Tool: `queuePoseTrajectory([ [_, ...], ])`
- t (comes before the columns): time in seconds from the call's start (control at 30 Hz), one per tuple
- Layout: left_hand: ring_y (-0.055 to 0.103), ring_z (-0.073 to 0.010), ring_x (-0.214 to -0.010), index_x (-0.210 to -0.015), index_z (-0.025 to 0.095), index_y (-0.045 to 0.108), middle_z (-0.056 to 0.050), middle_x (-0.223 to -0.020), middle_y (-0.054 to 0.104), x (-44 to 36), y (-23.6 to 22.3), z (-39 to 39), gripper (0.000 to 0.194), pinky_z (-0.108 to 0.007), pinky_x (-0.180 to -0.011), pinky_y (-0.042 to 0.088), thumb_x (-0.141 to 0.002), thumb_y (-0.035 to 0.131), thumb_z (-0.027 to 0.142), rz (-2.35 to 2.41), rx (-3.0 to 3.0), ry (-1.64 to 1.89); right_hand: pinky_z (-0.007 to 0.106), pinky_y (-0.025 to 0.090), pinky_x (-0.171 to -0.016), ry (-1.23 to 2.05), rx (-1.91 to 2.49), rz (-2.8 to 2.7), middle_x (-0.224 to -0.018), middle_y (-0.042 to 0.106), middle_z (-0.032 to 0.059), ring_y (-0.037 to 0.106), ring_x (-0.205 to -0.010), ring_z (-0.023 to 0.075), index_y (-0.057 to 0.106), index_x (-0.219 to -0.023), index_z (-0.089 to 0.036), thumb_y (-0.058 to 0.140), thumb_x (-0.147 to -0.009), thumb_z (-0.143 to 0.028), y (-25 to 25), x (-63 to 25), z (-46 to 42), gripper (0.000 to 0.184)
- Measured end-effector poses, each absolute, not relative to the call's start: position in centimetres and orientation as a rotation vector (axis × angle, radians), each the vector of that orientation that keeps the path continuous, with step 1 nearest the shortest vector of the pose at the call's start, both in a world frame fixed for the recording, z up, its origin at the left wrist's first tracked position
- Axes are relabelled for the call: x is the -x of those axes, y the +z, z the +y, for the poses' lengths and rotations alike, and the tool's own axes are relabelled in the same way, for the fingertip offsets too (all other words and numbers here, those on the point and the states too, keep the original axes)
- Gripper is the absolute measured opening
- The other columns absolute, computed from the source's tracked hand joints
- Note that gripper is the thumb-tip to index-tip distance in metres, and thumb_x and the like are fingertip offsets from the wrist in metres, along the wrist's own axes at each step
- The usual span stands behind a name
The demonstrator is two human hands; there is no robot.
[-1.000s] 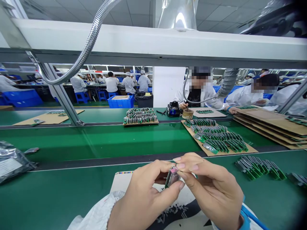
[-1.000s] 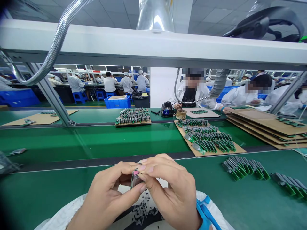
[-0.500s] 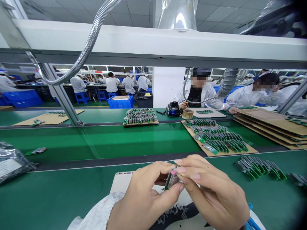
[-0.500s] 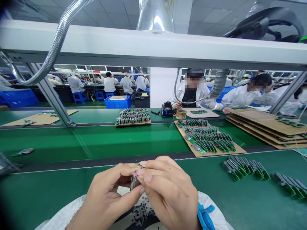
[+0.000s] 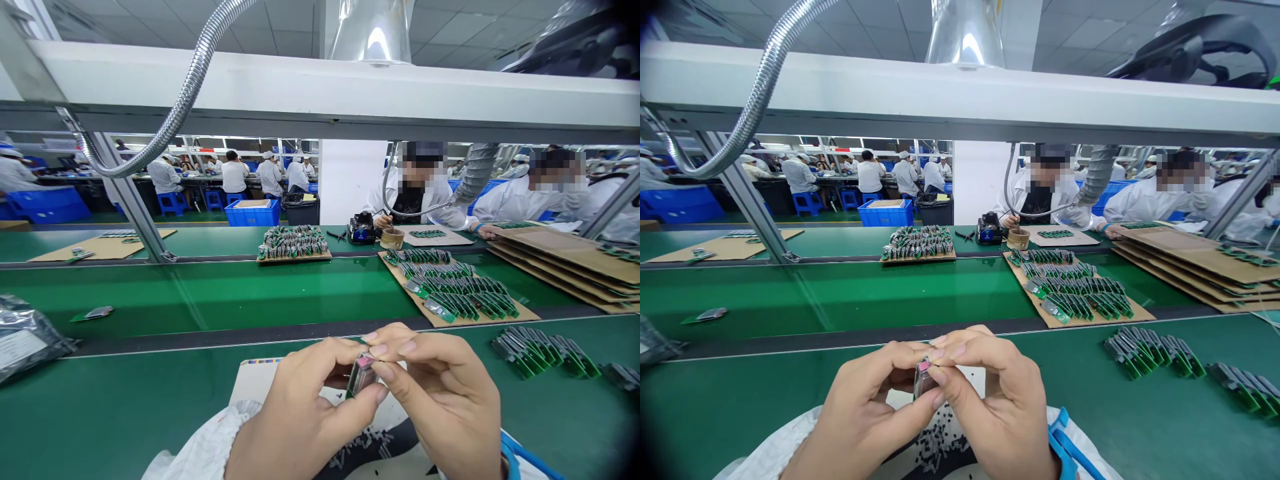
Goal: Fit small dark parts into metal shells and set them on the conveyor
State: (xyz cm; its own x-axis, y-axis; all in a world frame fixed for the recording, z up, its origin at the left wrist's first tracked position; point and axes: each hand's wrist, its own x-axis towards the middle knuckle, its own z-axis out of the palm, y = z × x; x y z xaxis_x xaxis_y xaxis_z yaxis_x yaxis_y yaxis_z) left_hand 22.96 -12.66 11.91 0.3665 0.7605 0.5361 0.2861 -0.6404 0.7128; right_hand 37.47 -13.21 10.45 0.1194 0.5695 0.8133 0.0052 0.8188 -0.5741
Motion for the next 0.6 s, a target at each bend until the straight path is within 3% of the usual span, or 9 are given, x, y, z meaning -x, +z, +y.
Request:
queuePoseTrajectory([
  [0.37, 0.062, -0.0056, -0.068, -0.089, 0.023, 0.063, 0.007, -0.082, 0.068, -22.95, 11.89, -12.76, 0.018, -0.011, -0.06, 0.049, -0.077, 0.062, 0.01, 0.886, -2.201, 1.271, 0.039, 0.053, -0.08, 0.208, 0.487, -1.521, -0.088, 0.071, 0.0003, 0.067, -0.087, 0.0204, 0.058, -0.104, -0.025, 0.06, -0.076, 0.006, 10.14, -37.65, -13.31, 0.042],
  [0.6, 0.063, -0.0044, -0.07, -0.089, 0.024, 0.062, 0.009, -0.084, 0.069, -22.7, 11.98, -12.81, 0.024, -0.009, -0.064, 0.05, -0.073, 0.066, 0.007, 0.868, -2.189, 1.303, 0.038, 0.055, -0.085, 0.537, 0.458, -1.47, -0.095, 0.066, 0.002, 0.063, -0.094, 0.019, 0.052, -0.111, -0.028, 0.061, -0.085, -0.011, 10.37, -37.82, -13.85, 0.032],
])
